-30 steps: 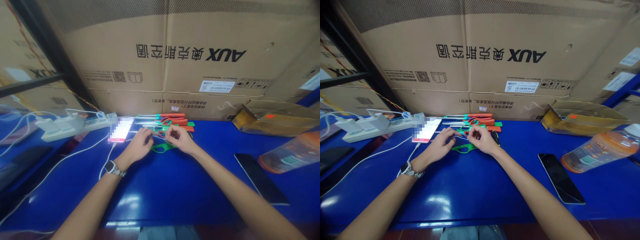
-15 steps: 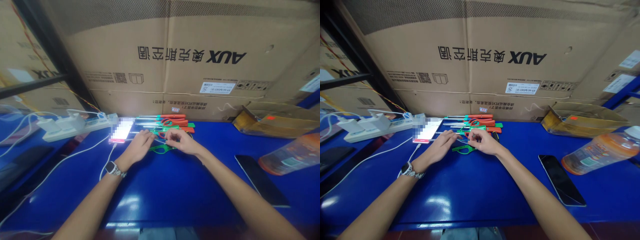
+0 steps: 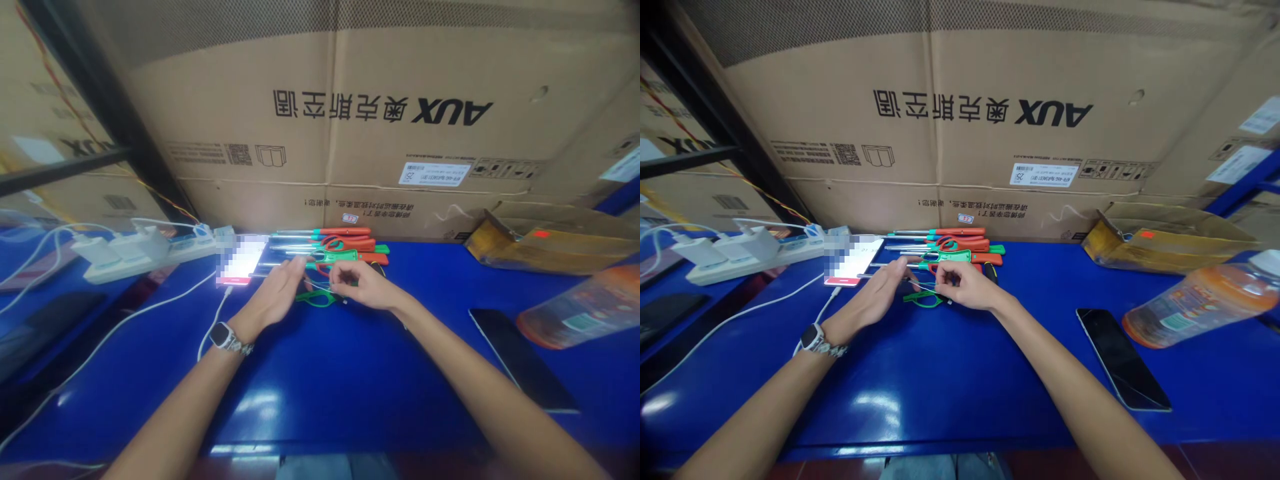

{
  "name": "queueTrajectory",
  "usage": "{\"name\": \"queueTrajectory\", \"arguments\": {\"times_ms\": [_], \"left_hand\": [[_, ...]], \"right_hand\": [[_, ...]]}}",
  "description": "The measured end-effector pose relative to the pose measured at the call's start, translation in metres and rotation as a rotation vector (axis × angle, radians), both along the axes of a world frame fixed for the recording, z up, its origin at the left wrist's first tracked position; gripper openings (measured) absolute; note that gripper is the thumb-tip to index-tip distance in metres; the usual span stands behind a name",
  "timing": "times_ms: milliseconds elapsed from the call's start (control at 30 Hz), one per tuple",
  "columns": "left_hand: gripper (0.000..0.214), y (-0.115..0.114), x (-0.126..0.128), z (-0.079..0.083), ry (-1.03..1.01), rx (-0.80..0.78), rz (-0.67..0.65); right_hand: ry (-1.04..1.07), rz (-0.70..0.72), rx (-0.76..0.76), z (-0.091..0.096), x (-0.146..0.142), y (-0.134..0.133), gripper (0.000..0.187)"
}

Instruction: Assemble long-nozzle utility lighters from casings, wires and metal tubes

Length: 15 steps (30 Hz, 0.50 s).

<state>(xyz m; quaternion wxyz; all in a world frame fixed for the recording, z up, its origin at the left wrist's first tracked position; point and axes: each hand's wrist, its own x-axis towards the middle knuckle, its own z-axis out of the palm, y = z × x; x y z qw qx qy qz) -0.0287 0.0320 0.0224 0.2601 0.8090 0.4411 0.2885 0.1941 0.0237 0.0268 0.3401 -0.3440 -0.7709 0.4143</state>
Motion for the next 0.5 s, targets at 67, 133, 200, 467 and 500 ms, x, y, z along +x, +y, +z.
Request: {"name": "queueTrajectory", "arguments": {"times_ms": [67, 133, 200, 467, 500], "left_hand": [[0.068, -0.0003, -0.0003, -0.0001, 0.001, 0.000, 0.018], [0.068, -0.0012, -0.0004, 0.0007, 0.019, 0.006, 0.019], [0.067, -0.0027, 0.0000, 0.0025, 0.053, 0.026, 0.014], [0.059, -0.0078, 0.0079, 0.0067, 0.228, 0.142, -0.081], [0.057, -0.0078, 0.0087, 0.0064, 0.252, 0.155, -0.089]], "right_hand": [[-0.011, 0.005, -0.005, -0.0008, -0.0001, 0.0002, 0.019], [-0.023, 0.007, -0.006, -0.0016, -0.0004, 0.0006, 0.017], [-0.041, 0.018, -0.005, -0.0023, -0.0009, 0.0010, 0.016], [-0.030, -0.041, 0.027, -0.0035, -0.0059, 0.0011, 0.015], [-0.016, -0.074, 0.025, -0.0044, -0.0067, 0.0008, 0.016]]}}
